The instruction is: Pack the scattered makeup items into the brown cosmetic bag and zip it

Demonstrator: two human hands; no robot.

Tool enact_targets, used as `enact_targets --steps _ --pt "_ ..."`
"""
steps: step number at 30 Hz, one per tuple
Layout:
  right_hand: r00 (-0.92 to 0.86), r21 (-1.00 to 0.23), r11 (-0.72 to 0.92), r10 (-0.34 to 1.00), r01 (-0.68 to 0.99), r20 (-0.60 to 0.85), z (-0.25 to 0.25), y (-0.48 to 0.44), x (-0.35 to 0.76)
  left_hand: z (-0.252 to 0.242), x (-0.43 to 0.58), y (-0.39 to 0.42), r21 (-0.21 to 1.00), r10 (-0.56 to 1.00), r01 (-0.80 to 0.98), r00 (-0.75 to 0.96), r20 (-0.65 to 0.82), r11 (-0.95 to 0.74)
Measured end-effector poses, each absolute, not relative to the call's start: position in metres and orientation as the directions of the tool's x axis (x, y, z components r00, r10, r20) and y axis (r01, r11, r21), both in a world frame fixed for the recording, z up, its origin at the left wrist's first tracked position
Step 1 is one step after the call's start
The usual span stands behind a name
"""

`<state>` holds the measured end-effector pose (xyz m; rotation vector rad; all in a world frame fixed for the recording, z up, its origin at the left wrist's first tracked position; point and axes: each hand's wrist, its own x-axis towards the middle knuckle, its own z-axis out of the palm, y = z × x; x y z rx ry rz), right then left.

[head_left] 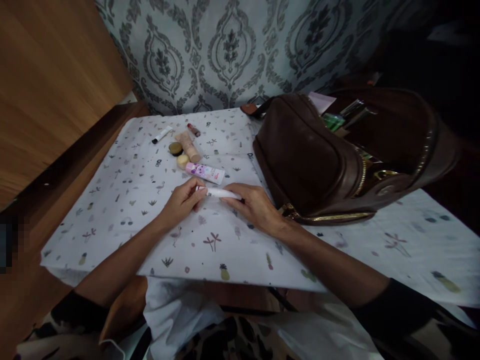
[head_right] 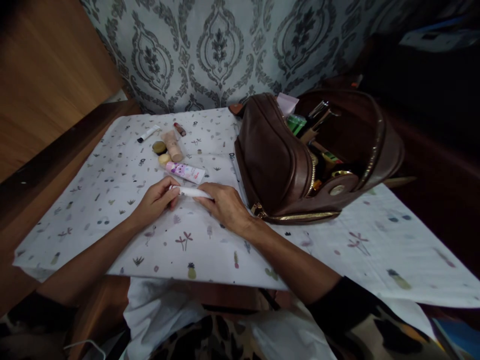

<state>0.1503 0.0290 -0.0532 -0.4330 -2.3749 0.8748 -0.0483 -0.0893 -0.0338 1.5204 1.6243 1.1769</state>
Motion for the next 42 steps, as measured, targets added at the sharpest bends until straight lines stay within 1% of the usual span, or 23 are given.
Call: enact_targets --steps 3,7,11,16,20,25,30,32,34,37,39,42 --pt "-0.766 -0.651 0.753 0.473 0.094 0.435 -0.054 0.028 0.151 -0.035 -0.047 -0.089 0.881 0.975 0.473 -0.189 0.116 -0.013" --pt "-0.739 -0.629 0.772 0.476 0.092 0.477 -0.056 0.027 0.151 -0.034 -0.044 -0.088 0.899 0.971 0.436 -0.231 0.063 0.045" --pt "-0.729 -0.626 0.776 0.472 0.077 0.495 -0.056 0.027 0.151 -0.033 -0.044 -0.087 0.904 0.972 0.426 -0.222 0.072 0.031" --pt "-0.744 -0.666 0.745 0.468 0.040 0.478 -0.049 0.025 0.151 -0.033 -0.046 -0.088 0.899 0.975 0.438 -0.200 0.094 0.003" --pt "-0.777 -0.737 0.674 0.490 0.049 0.396 -0.040 0.024 0.152 -0.033 -0.047 -0.089 0.901 0.980 0.432 -0.159 0.119 -0.039" --pt "-0.794 -0.843 0.532 0.545 0.081 0.268 -0.036 0.027 0.149 -0.032 -0.046 -0.089 0.909 0.981 0.409 -0.133 0.138 -0.072" --pt "-0.823 -0.911 0.396 0.551 0.114 0.136 -0.039 0.031 0.150 -0.032 -0.045 -0.089 0.929 0.980 0.358 -0.125 0.153 -0.099" --pt "-0.829 -0.928 0.360 0.544 0.091 0.130 -0.039 0.031 0.150 -0.032 -0.045 -0.088 0.938 0.979 0.334 -0.143 0.143 -0.088" --pt "-0.821 -0.944 0.329 0.546 0.027 0.167 -0.040 0.031 0.150 -0.032 -0.045 -0.087 0.948 0.977 0.308 -0.163 0.139 -0.084" --pt "-0.780 -0.955 0.292 0.584 -0.057 0.225 -0.041 0.030 0.149 -0.032 -0.046 -0.087 0.956 0.974 0.279 -0.178 0.141 -0.088" --pt "-0.759 -0.958 0.279 0.609 -0.068 0.231 -0.041 0.029 0.149 -0.032 -0.046 -0.087 0.958 0.974 0.273 -0.178 0.141 -0.088" --pt "-0.760 -0.969 0.243 0.622 -0.041 0.188 -0.039 0.028 0.148 -0.031 -0.044 -0.088 0.950 0.975 0.293 -0.157 0.157 -0.106"
